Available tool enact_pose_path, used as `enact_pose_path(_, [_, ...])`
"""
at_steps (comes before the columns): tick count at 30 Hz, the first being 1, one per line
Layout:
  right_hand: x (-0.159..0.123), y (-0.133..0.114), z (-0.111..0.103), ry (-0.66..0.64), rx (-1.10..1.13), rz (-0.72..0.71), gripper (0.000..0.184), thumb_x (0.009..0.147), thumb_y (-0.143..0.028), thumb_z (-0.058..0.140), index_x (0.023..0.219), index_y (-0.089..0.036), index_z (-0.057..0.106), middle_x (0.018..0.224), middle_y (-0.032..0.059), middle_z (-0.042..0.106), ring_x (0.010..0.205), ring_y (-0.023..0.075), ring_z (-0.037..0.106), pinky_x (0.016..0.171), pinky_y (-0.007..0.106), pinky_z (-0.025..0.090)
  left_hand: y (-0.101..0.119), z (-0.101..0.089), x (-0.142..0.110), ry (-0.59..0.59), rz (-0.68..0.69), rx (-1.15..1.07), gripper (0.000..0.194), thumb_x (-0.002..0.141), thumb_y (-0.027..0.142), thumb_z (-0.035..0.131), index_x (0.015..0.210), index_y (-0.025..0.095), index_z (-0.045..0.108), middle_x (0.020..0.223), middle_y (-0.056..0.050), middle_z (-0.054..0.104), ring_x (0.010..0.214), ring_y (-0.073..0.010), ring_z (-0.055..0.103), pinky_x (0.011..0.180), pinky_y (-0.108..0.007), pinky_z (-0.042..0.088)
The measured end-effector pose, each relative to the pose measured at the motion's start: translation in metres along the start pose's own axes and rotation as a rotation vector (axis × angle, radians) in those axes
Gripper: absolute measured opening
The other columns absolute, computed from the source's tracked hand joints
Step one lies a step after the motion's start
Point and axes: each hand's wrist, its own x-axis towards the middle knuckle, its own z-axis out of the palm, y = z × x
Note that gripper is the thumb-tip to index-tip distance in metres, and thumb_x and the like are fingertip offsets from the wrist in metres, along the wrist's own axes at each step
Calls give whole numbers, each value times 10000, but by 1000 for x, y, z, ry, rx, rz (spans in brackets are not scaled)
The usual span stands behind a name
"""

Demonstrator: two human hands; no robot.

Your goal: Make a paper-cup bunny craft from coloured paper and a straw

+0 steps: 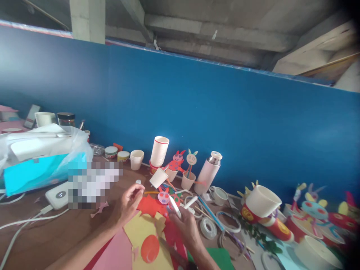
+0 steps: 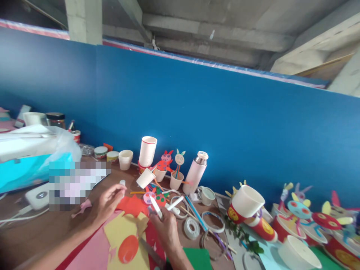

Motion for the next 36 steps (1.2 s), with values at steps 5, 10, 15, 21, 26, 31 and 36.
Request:
enact_pose_path(5, [-12, -5, 1, 6, 302, 12, 147, 738, -257, 539, 678, -132, 587, 569, -28, 512, 535, 105, 417, 487, 192, 330, 3, 28, -17, -521, -210, -401, 402, 734, 459, 545, 983, 144, 539, 651, -2, 580, 448, -92, 471, 430, -207, 354])
enact_pose_path(10, [-22, -7, 21, -17, 416, 59, 156, 756, -278, 553, 726, -128, 587, 582, -30, 516, 535, 99, 421, 482, 182, 352, 3, 38, -32, -664, -297, -554, 318, 716, 370, 625, 929, 135, 598, 664, -8, 599, 504, -96, 513, 470, -200, 370])
enact_pose_path(15, [-22, -9, 17, -28, 346, 0, 185, 793, -321, 526, 824, -143, 570, 666, -11, 561, 593, 119, 475, 532, 191, 384, -1, 41, -33, -570, -403, -709, 213, 677, 318, 678, 752, 129, 613, 593, 11, 576, 478, -80, 488, 507, -212, 391])
enact_pose_path(21, [-22, 5, 0, -4, 127, -112, 306, 892, -368, 348, 716, -178, 511, 582, -23, 494, 533, 114, 443, 503, 197, 324, -3, 31, -18, -480, -455, -873, 219, 699, 331, 663, 690, 121, 604, 556, -1, 563, 499, -80, 496, 485, -187, 385])
enact_pose_path(26, [-21, 9, -4, 13, -15, -150, 335, 883, -375, 368, 655, -165, 495, 580, -13, 511, 535, 109, 438, 503, 197, 295, -3, 27, -14, -376, -524, -921, 193, 664, 289, 702, 720, 126, 616, 681, -29, 612, 586, -93, 536, 496, -182, 392])
enact_pose_path(31, [-24, 3, -3, -5, -95, -165, 335, 882, -359, 374, 638, -164, 494, 575, -3, 552, 525, 108, 464, 505, 195, 290, -7, 28, -14, -369, -532, -936, 180, 674, 267, 699, 750, 126, 616, 680, -34, 614, 618, -109, 558, 516, -194, 402])
enact_pose_path(36, [-26, 0, -3, -3, -135, -153, 335, 883, -359, 375, 654, -165, 525, 584, 10, 590, 531, 118, 506, 513, 200, 297, -11, 29, -13, -372, -512, -941, 167, 691, 267, 689, 753, 136, 605, 680, -17, 609, 634, -104, 558, 518, -191, 406])
